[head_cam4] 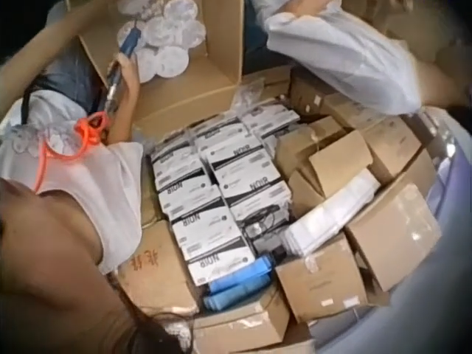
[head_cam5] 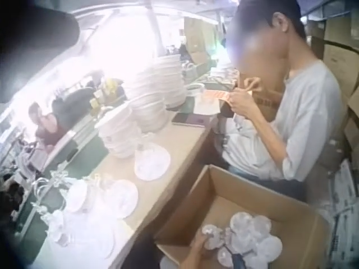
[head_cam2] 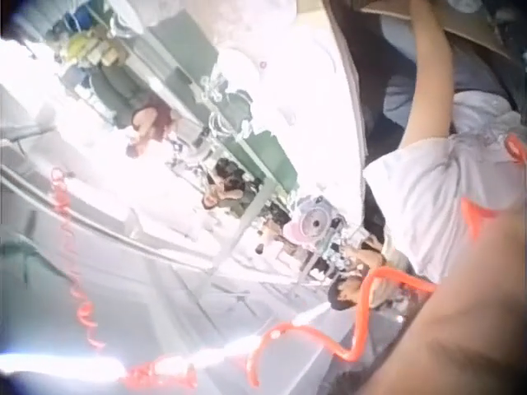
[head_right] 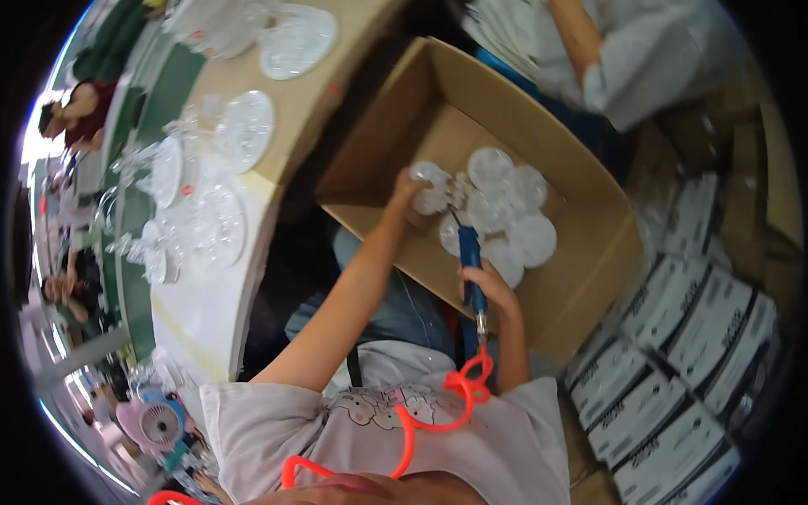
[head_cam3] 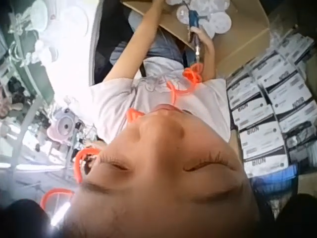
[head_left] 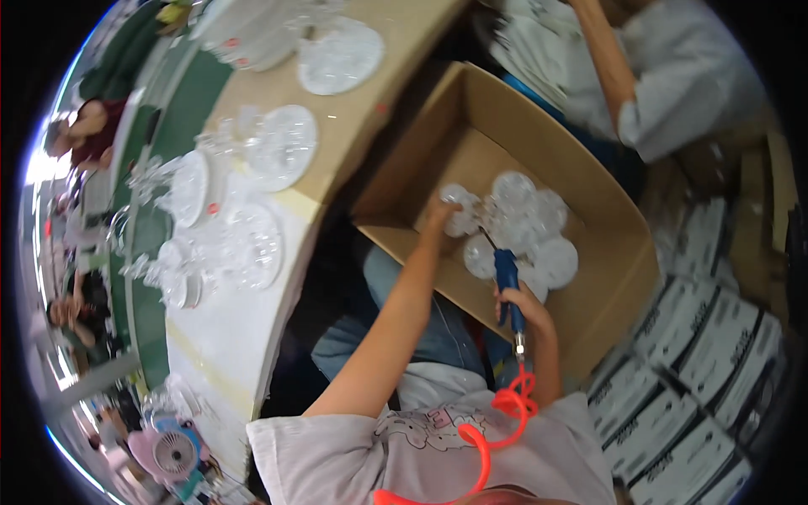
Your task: Assembling decorative light fixtures by cleaning components with an air duster and placing glass domes onto bases.
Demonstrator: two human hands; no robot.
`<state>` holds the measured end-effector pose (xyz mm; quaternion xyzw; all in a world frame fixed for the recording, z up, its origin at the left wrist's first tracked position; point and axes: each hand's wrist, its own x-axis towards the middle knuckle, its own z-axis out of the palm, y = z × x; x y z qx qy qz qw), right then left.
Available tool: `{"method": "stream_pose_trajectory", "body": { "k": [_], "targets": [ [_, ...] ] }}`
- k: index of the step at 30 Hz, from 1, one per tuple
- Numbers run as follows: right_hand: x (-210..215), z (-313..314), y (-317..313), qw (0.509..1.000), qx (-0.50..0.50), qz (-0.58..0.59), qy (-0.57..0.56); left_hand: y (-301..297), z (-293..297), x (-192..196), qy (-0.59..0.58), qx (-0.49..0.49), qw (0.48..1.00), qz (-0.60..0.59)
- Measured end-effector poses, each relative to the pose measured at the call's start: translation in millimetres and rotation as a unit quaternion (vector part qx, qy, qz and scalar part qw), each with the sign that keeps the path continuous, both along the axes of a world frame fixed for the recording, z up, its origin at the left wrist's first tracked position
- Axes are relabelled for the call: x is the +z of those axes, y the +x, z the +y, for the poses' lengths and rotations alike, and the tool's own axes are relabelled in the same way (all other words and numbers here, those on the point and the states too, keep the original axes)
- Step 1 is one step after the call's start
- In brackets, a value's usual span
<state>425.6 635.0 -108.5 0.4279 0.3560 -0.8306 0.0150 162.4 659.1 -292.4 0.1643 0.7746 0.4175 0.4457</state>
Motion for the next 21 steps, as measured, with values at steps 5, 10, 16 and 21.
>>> {"method": "stream_pose_trajectory", "body": {
  "k": [5,10,16,21],
  "targets": [
    [14,-10,0,0.999,0.001,-0.027,-0.048,-1,0,3,-0.001,0.023,0.999,-0.024],
    [23,-9,-8,0.997,-0.010,-0.051,-0.052,-3,-3,-2,-0.012,0.054,0.997,-0.053],
    [5,0,-15,0.998,0.027,0.006,-0.058,4,-2,-2,-0.009,0.049,0.997,-0.065],
    [5,-4,-18,0.999,0.035,-0.013,-0.039,4,-6,-8,0.013,0.073,0.988,-0.136]
  ]
}}
